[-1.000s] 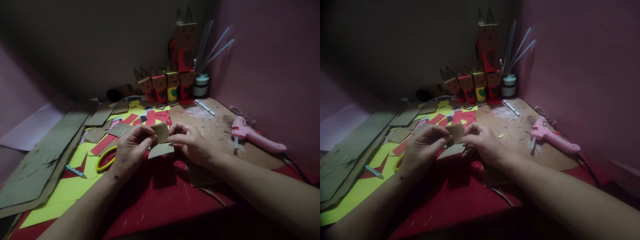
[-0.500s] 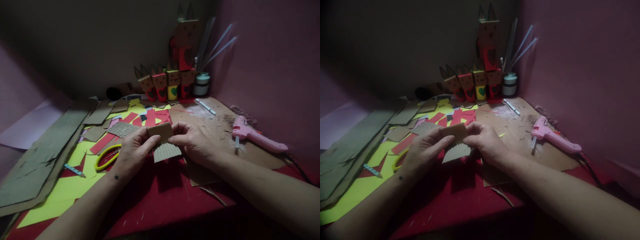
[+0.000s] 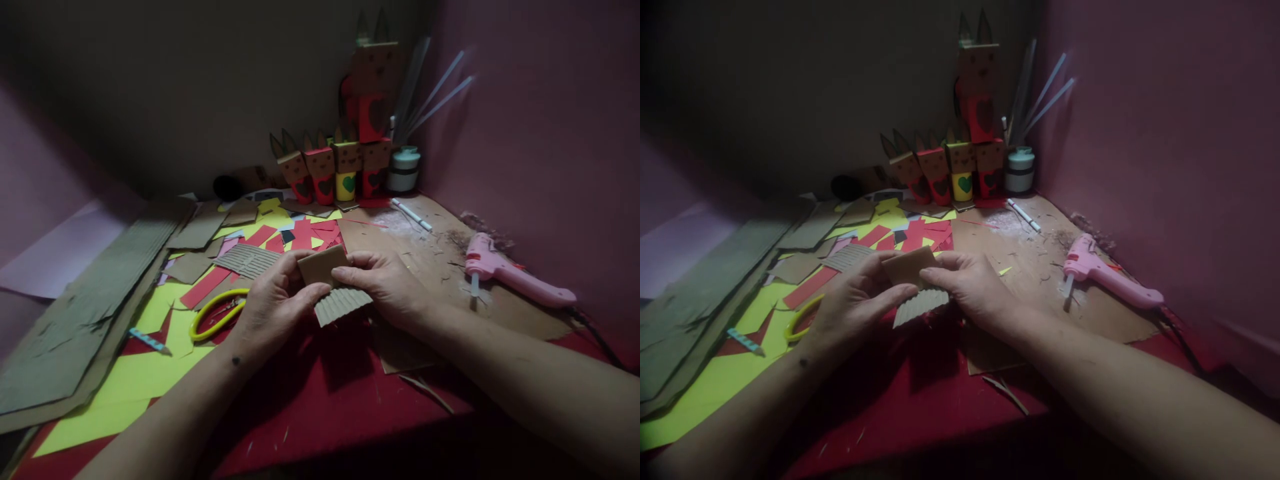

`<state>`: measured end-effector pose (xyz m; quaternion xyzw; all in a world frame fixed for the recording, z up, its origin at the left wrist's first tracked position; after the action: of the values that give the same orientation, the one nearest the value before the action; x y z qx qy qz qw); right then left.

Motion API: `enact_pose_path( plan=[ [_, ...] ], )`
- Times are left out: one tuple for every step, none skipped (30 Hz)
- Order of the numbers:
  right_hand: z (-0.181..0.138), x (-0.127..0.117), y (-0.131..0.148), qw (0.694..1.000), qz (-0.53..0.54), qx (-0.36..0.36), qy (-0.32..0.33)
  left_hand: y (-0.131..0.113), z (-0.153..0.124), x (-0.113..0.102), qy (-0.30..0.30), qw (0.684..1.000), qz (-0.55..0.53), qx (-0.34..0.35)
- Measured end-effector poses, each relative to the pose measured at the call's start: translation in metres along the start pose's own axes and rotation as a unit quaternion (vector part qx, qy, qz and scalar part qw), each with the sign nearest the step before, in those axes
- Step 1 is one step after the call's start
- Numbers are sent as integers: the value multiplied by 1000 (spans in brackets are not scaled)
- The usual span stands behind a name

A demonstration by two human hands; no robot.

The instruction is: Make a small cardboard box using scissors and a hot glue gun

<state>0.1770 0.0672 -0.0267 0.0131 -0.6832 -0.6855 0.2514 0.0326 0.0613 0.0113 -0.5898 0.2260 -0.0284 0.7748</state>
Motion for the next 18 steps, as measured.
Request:
enact_pose_path(
  plan=[
    [0,0,0,1000,-5,-5,4,0,1,1,6,1000,-8,4],
    [0,0,1,1000,-10,-8,8,0,1,2,8,1000,-10,9],
    [0,1,1,1000,-10,-10,12,0,1,2,8,1000,-10,12],
    [-1,1,2,1000,-4,-12,12,0,0,2,8,1000,-10,14],
    [-2,1,4,1000,4,-15,10,1,0,2,9,1000,-8,14],
    [-3,1,6,1000,13,-18,3,2,-1,3,13,1000,-4,13],
    [-4,0,8,1000,19,-22,-7,4,-2,4,17,1000,3,14],
    [-4,-1,9,999,16,-23,-18,5,-2,4,23,1000,11,15],
    [-5,-2,11,999,7,-24,-30,6,-3,5,30,999,21,18],
    [-5,-4,12,999,-4,-22,-40,7,-3,6,37,999,32,23],
    [-5,-4,12,999,-13,-21,-46,8,-3,6,43,998,42,28],
    [-4,-5,13,998,-18,-21,-50,8,-3,7,46,997,49,33],
    [-4,-5,13,998,-20,-20,-50,9,-3,7,49,997,53,33],
    [-3,-5,13,998,-23,-20,-51,9,-3,7,51,997,51,33],
    [-3,-5,14,998,-28,-21,-51,9,-3,7,50,997,47,32],
    [-3,-5,15,998,-36,-25,-53,9,-3,7,49,997,45,30],
    [-3,-5,17,997,-49,-32,-56,8,-3,7,49,997,41,30],
    [-3,-5,19,995,-64,-40,-61,8,-3,8,50,998,37,29]
  ],
)
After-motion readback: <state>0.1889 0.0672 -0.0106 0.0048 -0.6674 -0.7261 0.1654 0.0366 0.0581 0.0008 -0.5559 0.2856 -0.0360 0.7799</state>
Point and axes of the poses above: each hand's wrist, its own z-axis towards the middle knuckle, its own x-axis out of the palm, y = z × x, the point moved 6 cm from there along z, towards the middle knuckle, and after that the axes turned 6 degrees about y, right-handed, at the moved point
